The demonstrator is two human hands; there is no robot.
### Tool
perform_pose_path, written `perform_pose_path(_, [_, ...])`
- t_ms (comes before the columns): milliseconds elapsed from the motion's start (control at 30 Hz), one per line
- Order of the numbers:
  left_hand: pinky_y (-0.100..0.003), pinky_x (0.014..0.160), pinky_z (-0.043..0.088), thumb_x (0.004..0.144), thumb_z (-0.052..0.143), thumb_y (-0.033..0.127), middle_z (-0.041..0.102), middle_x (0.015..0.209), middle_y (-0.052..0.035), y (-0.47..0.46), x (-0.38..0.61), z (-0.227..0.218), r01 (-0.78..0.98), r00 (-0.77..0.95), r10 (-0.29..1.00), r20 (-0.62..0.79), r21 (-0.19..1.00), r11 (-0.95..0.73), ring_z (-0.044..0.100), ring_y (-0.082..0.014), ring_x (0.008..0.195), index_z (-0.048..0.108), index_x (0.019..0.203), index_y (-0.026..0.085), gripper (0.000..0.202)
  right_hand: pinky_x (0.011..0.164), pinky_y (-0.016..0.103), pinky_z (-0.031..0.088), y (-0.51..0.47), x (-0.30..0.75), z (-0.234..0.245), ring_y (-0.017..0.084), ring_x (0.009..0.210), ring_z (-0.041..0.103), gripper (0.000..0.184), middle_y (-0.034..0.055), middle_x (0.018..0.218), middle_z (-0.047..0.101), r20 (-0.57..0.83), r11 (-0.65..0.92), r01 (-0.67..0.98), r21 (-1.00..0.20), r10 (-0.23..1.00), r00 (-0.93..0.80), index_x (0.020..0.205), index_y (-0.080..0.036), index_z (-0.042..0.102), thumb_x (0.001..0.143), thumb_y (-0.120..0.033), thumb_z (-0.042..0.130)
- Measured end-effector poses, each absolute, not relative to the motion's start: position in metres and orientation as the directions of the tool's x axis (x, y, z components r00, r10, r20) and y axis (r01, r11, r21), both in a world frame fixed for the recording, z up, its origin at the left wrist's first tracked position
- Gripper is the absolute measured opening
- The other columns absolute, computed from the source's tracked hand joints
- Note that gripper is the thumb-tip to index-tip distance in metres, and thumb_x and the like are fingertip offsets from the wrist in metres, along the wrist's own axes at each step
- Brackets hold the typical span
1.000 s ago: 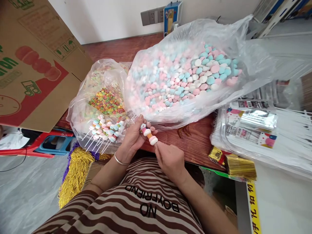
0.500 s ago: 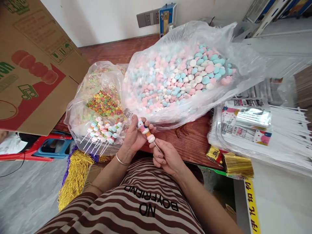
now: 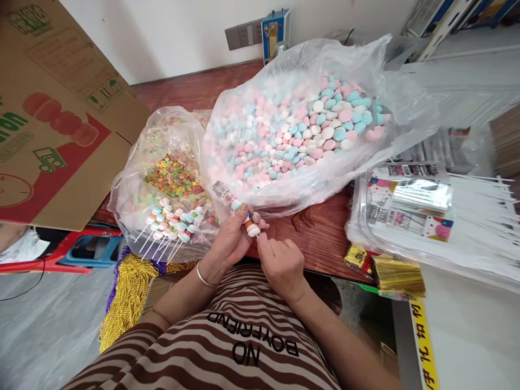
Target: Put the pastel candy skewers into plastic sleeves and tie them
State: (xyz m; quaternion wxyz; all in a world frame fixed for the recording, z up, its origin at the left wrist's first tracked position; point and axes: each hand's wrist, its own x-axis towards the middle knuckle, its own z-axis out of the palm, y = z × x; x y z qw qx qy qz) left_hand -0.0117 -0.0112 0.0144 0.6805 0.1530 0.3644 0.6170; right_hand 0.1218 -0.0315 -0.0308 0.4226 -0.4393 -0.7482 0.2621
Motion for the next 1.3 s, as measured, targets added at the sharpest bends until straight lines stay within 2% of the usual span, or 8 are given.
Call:
perform_pose_path(133, [-0.022, 0.064, 0.052, 0.074, 0.087, 0.047, 0.068, 0.077, -0.0016, -0.014, -0.014, 0.012, -0.684, 0.057, 0.948, -0.313, 0.680, 0.265, 0.071, -0.0172, 0.079, 0.067, 0.084, 0.015, 0.039, 0.048, 0.027, 0.032, -0.029, 0.114, -0.033, 0.011, 0.045, 0.039, 0.035, -0.0039, 0.052, 0.047, 0.033, 0.043, 0.027, -0.999, 0.954, -0.298, 0.087, -0.018, 0.069, 0.100, -0.047, 0.053])
perform_pose_path(267, [-0.028, 0.078, 0.057, 0.069, 0.090, 0.048, 0.074, 0.107, -0.0074, -0.008, -0.032, 0.018, -0.708, 0.016, 0.978, -0.206, 0.689, 0.156, 0.072, -0.0210, 0.096, 0.070, 0.110, 0.018, 0.055, 0.042, 0.024, 0.024, -0.031, 0.110, -0.033, 0.008, 0.039, 0.022, 0.038, -0.0114, 0.047, 0.031, -0.200, -0.360, -0.284, -0.889, 0.862, -0.467, 0.086, -0.020, 0.064, 0.096, -0.056, 0.058])
perform_pose_path(433, [-0.024, 0.076, 0.055, 0.084, 0.082, 0.030, 0.057, 0.069, 0.0072, 0.005, -0.043, 0.030, -0.761, -0.221, 0.957, -0.187, 0.647, -0.049, 0.060, -0.0071, 0.065, 0.068, 0.105, 0.019, 0.028, 0.052, 0.027, 0.035, -0.033, 0.113, -0.025, 0.013, 0.052, 0.045, 0.029, -0.0025, 0.061, 0.052, 0.084, 0.130, 0.137, -0.982, 0.951, -0.299, 0.104, -0.018, 0.068, 0.099, -0.045, 0.056])
perform_pose_path(600, [-0.020, 0.062, 0.050, 0.090, 0.076, 0.035, 0.041, 0.061, 0.0094, 0.012, -0.035, 0.032, -0.811, -0.270, 0.914, -0.304, 0.583, -0.046, 0.046, -0.0048, 0.052, 0.064, 0.089, 0.018, 0.020, 0.056, 0.031, 0.035, -0.034, 0.120, -0.026, 0.016, 0.055, 0.049, 0.020, 0.0034, 0.064, 0.058, 0.460, 0.533, 0.503, -0.681, 0.845, -0.273, 0.107, -0.016, 0.069, 0.100, -0.027, 0.054])
perform_pose_path(733, [-0.019, 0.060, 0.048, 0.089, 0.076, 0.038, 0.039, 0.063, 0.0086, 0.007, -0.027, 0.030, -0.831, -0.200, 0.947, -0.251, 0.555, -0.028, 0.044, -0.0044, 0.051, 0.064, 0.091, 0.019, 0.022, 0.044, 0.026, 0.031, -0.035, 0.116, -0.020, 0.011, 0.041, 0.036, 0.025, -0.0056, 0.055, 0.044, 0.048, 0.070, 0.054, -0.996, 0.942, -0.333, 0.088, -0.021, 0.059, 0.101, -0.040, 0.051])
perform_pose_path(867, [-0.020, 0.060, 0.046, 0.085, 0.080, 0.042, 0.041, 0.063, 0.0081, -0.002, -0.014, 0.023, -0.817, -0.080, 0.975, -0.210, 0.574, 0.057, 0.043, -0.0051, 0.052, 0.065, 0.093, 0.019, 0.028, 0.034, 0.023, 0.023, -0.032, 0.106, -0.010, 0.008, 0.031, 0.013, 0.030, -0.0153, 0.047, 0.025, -0.218, -0.411, -0.265, -0.873, 0.813, -0.540, 0.085, -0.024, 0.052, 0.101, -0.049, 0.046])
perform_pose_path(1033, [-0.025, 0.077, 0.053, 0.078, 0.086, 0.039, 0.049, 0.065, 0.0075, -0.012, 0.003, 0.012, -0.747, -0.102, 0.964, -0.244, 0.659, 0.088, 0.052, -0.0070, 0.060, 0.064, 0.091, 0.019, 0.033, 0.046, 0.022, 0.038, -0.024, 0.103, -0.022, 0.011, 0.045, 0.039, 0.033, -0.0065, 0.052, 0.046, 0.052, 0.080, 0.101, -0.992, 0.967, -0.250, 0.076, -0.019, 0.064, 0.097, -0.044, 0.056])
perform_pose_path(1300, [-0.032, 0.090, 0.057, 0.086, 0.078, 0.040, 0.068, 0.082, 0.0007, 0.004, -0.028, 0.019, -0.821, -0.138, 0.943, -0.302, 0.568, 0.062, 0.071, -0.0135, 0.081, 0.068, 0.107, 0.017, 0.033, 0.066, 0.027, 0.047, -0.026, 0.117, -0.035, 0.017, 0.071, 0.067, 0.021, 0.0075, 0.088, 0.074, 0.528, 0.607, 0.501, -0.617, 0.792, -0.308, 0.109, -0.018, 0.064, 0.105, -0.024, 0.045])
